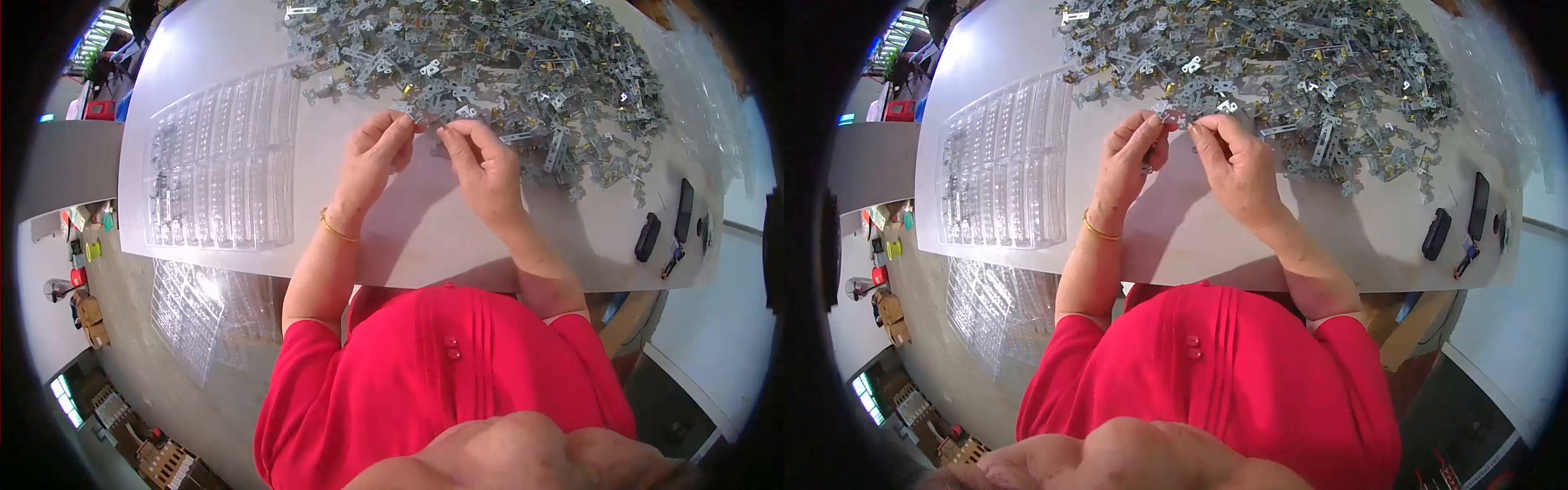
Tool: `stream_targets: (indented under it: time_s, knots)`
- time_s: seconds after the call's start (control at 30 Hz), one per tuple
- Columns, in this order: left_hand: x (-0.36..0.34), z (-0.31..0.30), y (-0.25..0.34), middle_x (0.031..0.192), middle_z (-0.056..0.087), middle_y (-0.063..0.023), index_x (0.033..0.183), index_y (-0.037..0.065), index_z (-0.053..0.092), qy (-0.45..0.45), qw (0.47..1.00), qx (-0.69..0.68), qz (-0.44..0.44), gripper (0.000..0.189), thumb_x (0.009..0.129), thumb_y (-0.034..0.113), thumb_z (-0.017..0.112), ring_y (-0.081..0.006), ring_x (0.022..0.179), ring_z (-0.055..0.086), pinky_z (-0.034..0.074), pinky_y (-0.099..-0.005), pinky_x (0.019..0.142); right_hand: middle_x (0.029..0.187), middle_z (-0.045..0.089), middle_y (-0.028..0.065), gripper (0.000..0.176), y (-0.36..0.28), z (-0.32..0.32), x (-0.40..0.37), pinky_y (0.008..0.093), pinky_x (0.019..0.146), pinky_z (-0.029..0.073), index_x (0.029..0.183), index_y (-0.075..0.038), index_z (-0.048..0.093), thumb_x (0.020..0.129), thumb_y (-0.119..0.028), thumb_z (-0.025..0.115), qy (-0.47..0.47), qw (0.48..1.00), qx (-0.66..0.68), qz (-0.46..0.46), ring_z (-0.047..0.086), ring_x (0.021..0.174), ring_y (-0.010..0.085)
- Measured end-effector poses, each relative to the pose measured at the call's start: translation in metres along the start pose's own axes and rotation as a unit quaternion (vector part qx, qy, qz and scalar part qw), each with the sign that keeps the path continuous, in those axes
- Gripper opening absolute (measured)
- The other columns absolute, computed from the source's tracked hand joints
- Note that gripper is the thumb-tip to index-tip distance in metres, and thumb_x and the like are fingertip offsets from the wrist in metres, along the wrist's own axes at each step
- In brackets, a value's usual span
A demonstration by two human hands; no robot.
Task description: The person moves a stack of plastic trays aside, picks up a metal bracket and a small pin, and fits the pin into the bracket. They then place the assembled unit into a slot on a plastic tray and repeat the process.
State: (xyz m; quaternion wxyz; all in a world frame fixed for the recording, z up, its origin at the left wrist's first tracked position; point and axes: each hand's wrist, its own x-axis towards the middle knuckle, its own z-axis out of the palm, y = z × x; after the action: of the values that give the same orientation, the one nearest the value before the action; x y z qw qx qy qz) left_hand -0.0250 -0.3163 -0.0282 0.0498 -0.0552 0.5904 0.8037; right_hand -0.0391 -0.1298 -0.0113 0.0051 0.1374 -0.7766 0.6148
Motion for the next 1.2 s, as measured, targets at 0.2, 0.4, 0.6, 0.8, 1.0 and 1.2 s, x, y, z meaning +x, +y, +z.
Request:
stream_targets:
  time_s: [0.2, 0.4, 0.6, 0.8, 1.0, 1.2]
  knots:
    - [-0.001, 0.001, 0.0, 0.07, 0.053, 0.0037, 0.104, 0.002, 0.068, 0.004, 0.996, 0.076, 0.041, 0.027, 0.109, 0.025, 0.056, -0.0052, 0.062, 0.043, 0.032, -0.0219, 0.056, 0.072, 0.063, 0.0008, 0.01, 0.001, -0.001, 0.0, 0.0252, 0.056, 0.045, 0.103, -0.003, 0.069, 0.101, -0.013, 0.069, -0.004, 1.0, -0.012, 0.0, 0.055, 0.064, 0.0045]
    - [-0.002, -0.002, -0.003, 0.073, 0.051, 0.0049, 0.102, 0.003, 0.067, 0.027, 0.973, 0.198, 0.112, 0.022, 0.108, 0.022, 0.058, -0.0035, 0.066, 0.043, 0.034, -0.0212, 0.058, 0.073, 0.065, 0.0017, 0.009, 0.004, -0.001, 0.0, 0.0254, 0.057, 0.046, 0.104, -0.003, 0.069, 0.101, -0.011, 0.068, -0.001, 0.999, -0.028, -0.019, 0.057, 0.064, 0.0055]
    - [-0.003, 0.001, -0.003, 0.075, 0.051, 0.0047, 0.1, 0.002, 0.066, -0.006, 0.946, 0.273, 0.175, 0.019, 0.104, 0.02, 0.064, -0.0055, 0.069, 0.043, 0.036, -0.0242, 0.06, 0.079, 0.064, 0.0018, 0.016, 0.0, -0.01, 0.002, 0.0247, 0.062, 0.049, 0.117, -0.003, 0.064, 0.106, -0.013, 0.06, -0.073, 0.989, 0.088, 0.099, 0.057, 0.067, 0.0075]
    - [-0.005, -0.003, 0.003, 0.076, 0.057, 0.001, 0.096, 0.001, 0.067, -0.028, 0.934, 0.305, 0.186, 0.017, 0.101, 0.017, 0.067, -0.0087, 0.071, 0.049, 0.041, -0.0267, 0.063, 0.086, 0.064, 0.0007, 0.024, 0.004, -0.021, 0.011, 0.0238, 0.067, 0.052, 0.121, -0.003, 0.064, 0.109, -0.02, 0.053, -0.171, 0.923, 0.285, 0.194, 0.058, 0.07, 0.008]
    - [-0.009, -0.004, 0.011, 0.076, 0.06, -0.004, 0.096, 0.001, 0.068, -0.107, 0.925, 0.326, 0.165, 0.016, 0.098, 0.017, 0.067, -0.0125, 0.07, 0.055, 0.044, -0.0295, 0.064, 0.093, 0.067, 0.0009, 0.017, 0.004, -0.026, 0.012, 0.0241, 0.072, 0.052, 0.109, -0.002, 0.068, 0.106, -0.018, 0.062, -0.178, 0.967, 0.116, 0.143, 0.062, 0.081, 0.0069]
    - [-0.01, 0.0, 0.01, 0.074, 0.06, -0.001, 0.096, 0.002, 0.069, -0.117, 0.966, 0.223, 0.054, 0.02, 0.1, 0.022, 0.067, -0.01, 0.068, 0.053, 0.043, -0.0279, 0.062, 0.106, 0.069, 0.0027, 0.008, 0.003, -0.014, 0.006, 0.0254, 0.083, 0.052, 0.105, -0.004, 0.068, 0.099, -0.009, 0.07, -0.029, 0.977, 0.209, -0.029, 0.065, 0.094, 0.01]
